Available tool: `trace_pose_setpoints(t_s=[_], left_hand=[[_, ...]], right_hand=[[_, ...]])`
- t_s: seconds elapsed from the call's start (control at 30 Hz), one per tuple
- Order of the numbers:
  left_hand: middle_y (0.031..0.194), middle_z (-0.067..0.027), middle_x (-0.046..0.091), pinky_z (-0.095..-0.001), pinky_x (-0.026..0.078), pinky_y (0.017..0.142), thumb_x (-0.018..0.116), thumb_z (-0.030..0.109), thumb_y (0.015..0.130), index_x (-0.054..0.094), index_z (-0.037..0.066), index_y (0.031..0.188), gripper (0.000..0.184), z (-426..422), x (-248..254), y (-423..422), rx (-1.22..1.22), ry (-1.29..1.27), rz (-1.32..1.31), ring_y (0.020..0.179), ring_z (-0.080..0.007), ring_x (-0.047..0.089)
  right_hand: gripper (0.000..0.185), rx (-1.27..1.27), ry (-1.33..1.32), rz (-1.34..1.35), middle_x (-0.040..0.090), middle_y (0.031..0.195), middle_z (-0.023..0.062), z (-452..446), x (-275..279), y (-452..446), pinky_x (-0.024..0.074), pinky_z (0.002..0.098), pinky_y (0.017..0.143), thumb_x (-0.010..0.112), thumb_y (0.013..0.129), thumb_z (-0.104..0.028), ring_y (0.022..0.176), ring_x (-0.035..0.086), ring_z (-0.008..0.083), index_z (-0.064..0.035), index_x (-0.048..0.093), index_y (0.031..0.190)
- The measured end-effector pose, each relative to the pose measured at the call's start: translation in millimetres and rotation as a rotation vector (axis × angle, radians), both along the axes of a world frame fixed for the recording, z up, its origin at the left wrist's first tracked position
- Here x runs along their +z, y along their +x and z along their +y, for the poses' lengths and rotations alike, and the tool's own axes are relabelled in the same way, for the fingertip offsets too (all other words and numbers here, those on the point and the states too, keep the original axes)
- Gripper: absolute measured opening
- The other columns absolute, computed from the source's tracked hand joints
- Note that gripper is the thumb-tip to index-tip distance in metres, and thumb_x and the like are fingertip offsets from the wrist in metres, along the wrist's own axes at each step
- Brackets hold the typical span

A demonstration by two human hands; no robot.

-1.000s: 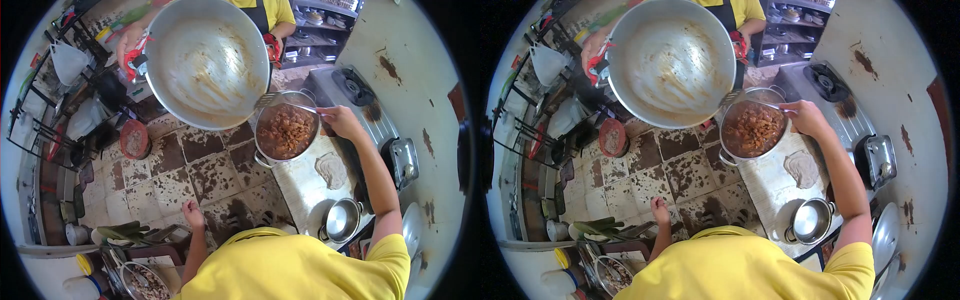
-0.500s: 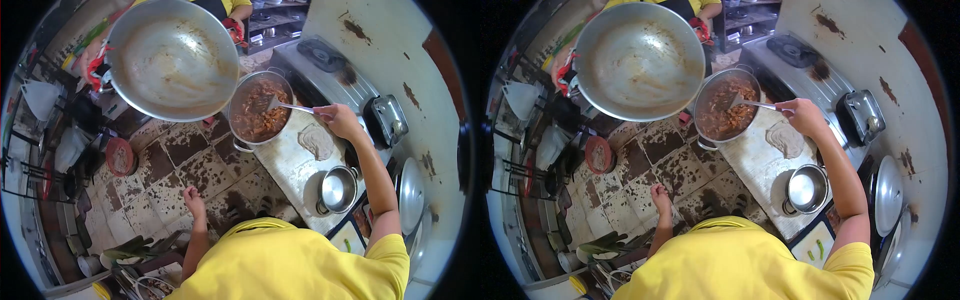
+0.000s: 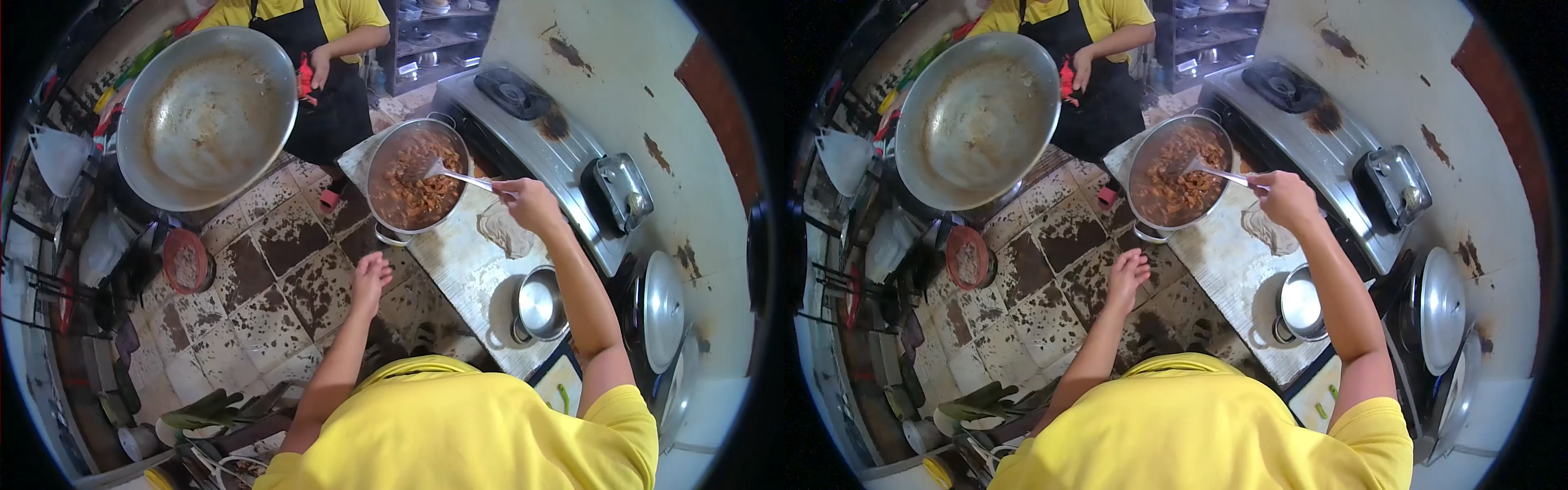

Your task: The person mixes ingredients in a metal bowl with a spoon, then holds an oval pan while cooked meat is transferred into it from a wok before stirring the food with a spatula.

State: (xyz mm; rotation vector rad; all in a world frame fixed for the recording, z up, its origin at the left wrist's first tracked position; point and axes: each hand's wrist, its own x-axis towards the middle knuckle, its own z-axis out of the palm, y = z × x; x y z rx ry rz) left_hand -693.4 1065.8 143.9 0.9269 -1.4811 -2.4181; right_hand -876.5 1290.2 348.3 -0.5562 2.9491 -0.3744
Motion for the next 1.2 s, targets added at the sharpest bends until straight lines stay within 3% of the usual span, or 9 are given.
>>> trace_pose_setpoints(t_s=[0.07,0.23,0.3,0.43,0.6,0.77,0.97,1.0,1.2], left_hand=[[0.094,-0.0057,0.058,-0.0283,0.05,0.075,0.05,0.02,0.094,0.053,0.005,0.108,0.021,6.8,3.8,-19.4,0.043,0.032,0.027,0.082,-0.0134,0.056],[0.094,-0.0065,0.059,-0.0285,0.05,0.071,0.049,0.019,0.094,0.052,0.004,0.098,0.015,4.9,-2.9,-41.3,0.013,0.01,-0.038,0.079,-0.0132,0.056],[0.092,-0.0059,0.059,-0.0279,0.05,0.07,0.049,0.019,0.094,0.052,0.005,0.097,0.015,3.3,-2.6,-42.6,-0.004,0.0,-0.045,0.076,-0.0126,0.056],[0.087,-0.0045,0.059,-0.0258,0.049,0.068,0.048,0.018,0.094,0.052,0.005,0.096,0.013,1.8,-2.8,-38.8,-0.026,-0.003,-0.05,0.073,-0.0113,0.056],[0.086,-0.0042,0.06,-0.0243,0.048,0.067,0.049,0.017,0.094,0.053,0.006,0.093,0.012,4.2,0.4,-43.1,-0.031,-0.024,-0.07,0.072,-0.0101,0.055],[0.084,-0.0035,0.06,-0.0233,0.047,0.067,0.05,0.016,0.094,0.054,0.006,0.091,0.011,-1.4,3.6,-41.8,-0.055,-0.035,-0.06,0.071,-0.0097,0.055],[0.088,-0.0033,0.059,-0.0257,0.046,0.073,0.053,0.01,0.091,0.055,0.006,0.094,0.005,-16.9,9.7,-43.5,-0.095,0.23,-0.046,0.077,-0.0116,0.055],[0.096,-0.0054,0.061,-0.0273,0.046,0.076,0.052,0.007,0.091,0.054,0.007,0.098,0.008,-22.1,7.8,-44.3,-0.126,0.265,-0.073,0.081,-0.0126,0.055],[0.108,-0.011,0.06,-0.028,0.046,0.079,0.049,0.001,0.09,0.051,0.006,0.099,0.011,-45.5,5.6,-51.4,-0.343,0.373,-0.022,0.083,-0.0141,0.055]], right_hand=[[0.027,-0.018,0.039,-0.001,0.066,0.099,0.0106,0.3,21.9,4.3,0.0499,0.0383,0.078,0.057,0.083,-0.02,0.088,0.063,0.0297,-0.0257,0.067,0.108],[0.028,0.073,0.087,0.143,0.065,0.099,0.0105,-16.0,-7.3,-10.3,0.0497,0.0393,0.078,0.056,0.082,-0.019,0.09,0.062,0.0292,-0.0226,0.067,0.107],[0.029,0.027,0.099,0.012,0.065,0.099,0.0104,-23.0,-11.6,-9.3,0.0496,0.0394,0.079,0.058,0.081,-0.019,0.091,0.062,0.0288,-0.0236,0.067,0.108],[0.028,-0.003,0.039,-0.003,0.066,0.097,0.0112,-0.3,15.8,-10.3,0.0498,0.0393,0.078,0.058,0.081,-0.018,0.09,0.062,0.0294,-0.0252,0.067,0.107],[0.03,0.076,0.143,0.072,0.063,0.097,0.0105,-8.1,-6.4,-21.2,0.0497,0.0402,0.08,0.052,0.083,-0.016,0.093,0.061,0.0278,-0.0228,0.066,0.108],[0.027,0.095,-0.003,0.064,0.065,0.092,0.0138,7.7,23.2,-31.5,0.0495,0.0385,0.073,0.057,0.082,-0.017,0.084,0.062,0.032,-0.0206,0.067,0.106],[0.026,0.013,0.12,0.159,0.065,0.093,0.0139,-35.7,-33.3,-66.7,0.0513,0.0421,0.072,0.053,0.084,-0.02,0.085,0.063,0.0311,-0.02,0.067,0.106],[0.026,0.027,0.103,0.134,0.064,0.093,0.0141,-42.0,-37.5,-61.3,0.0513,0.042,0.073,0.052,0.085,-0.019,0.085,0.063,0.0312,-0.0201,0.067,0.106],[0.029,-0.088,0.045,0.081,0.062,0.09,0.0145,-36.9,2.2,1.9,0.0484,0.0402,0.075,0.056,0.082,-0.016,0.087,0.06,0.0321,-0.0208,0.066,0.108]])
